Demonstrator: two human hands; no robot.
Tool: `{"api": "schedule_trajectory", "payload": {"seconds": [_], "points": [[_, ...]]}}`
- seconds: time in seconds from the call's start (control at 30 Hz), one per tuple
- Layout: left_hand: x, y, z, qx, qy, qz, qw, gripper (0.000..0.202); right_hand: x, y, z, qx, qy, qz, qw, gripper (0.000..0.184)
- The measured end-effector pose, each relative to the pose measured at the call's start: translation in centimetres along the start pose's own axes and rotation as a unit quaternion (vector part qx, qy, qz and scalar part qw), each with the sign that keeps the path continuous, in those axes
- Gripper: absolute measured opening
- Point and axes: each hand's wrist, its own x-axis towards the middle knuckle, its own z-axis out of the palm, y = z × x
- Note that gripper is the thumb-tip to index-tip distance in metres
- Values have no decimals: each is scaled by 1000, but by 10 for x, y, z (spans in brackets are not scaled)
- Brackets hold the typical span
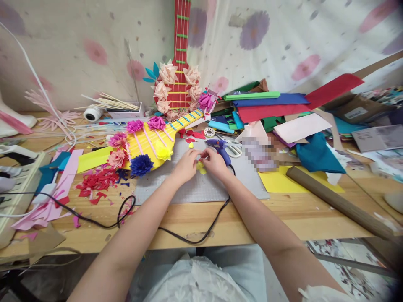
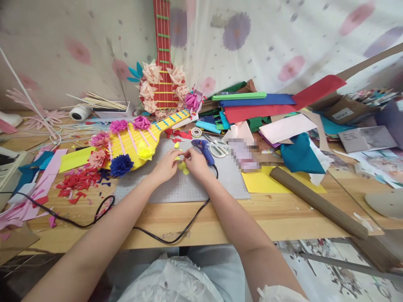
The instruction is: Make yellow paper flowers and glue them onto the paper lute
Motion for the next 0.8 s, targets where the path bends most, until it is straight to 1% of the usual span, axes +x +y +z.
{"api": "schedule_trajectory", "payload": {"seconds": [0.07,0.13,0.23,0.33,0.43,0.53,0.7,0.73,0.8], "points": [[-6,-8,9,41,1,-21,999,48,-5,0,0,-4,-1,-2,1000,7],[-10,-16,12,70,6,-30,997,48,-8,1,-1,-4,-2,-2,1000,7],[-11,-24,12,96,24,-44,994,39,-11,3,-4,9,-11,-2,1000,6],[-10,-25,12,108,46,-84,990,30,-10,7,-12,69,-38,-12,997,4],[-9,-24,14,104,68,-124,984,24,-9,13,-29,153,-79,-35,984,14],[-9,-23,15,87,79,-143,983,24,-12,21,-52,190,-116,-28,975,22],[-8,-23,14,62,79,-148,984,24,-20,36,-88,150,-170,25,974,27],[-8,-23,14,61,79,-147,984,22,-20,38,-93,132,-174,37,975,28],[-8,-24,14,60,79,-141,985,19,-18,42,-98,81,-146,57,984,31]]}}
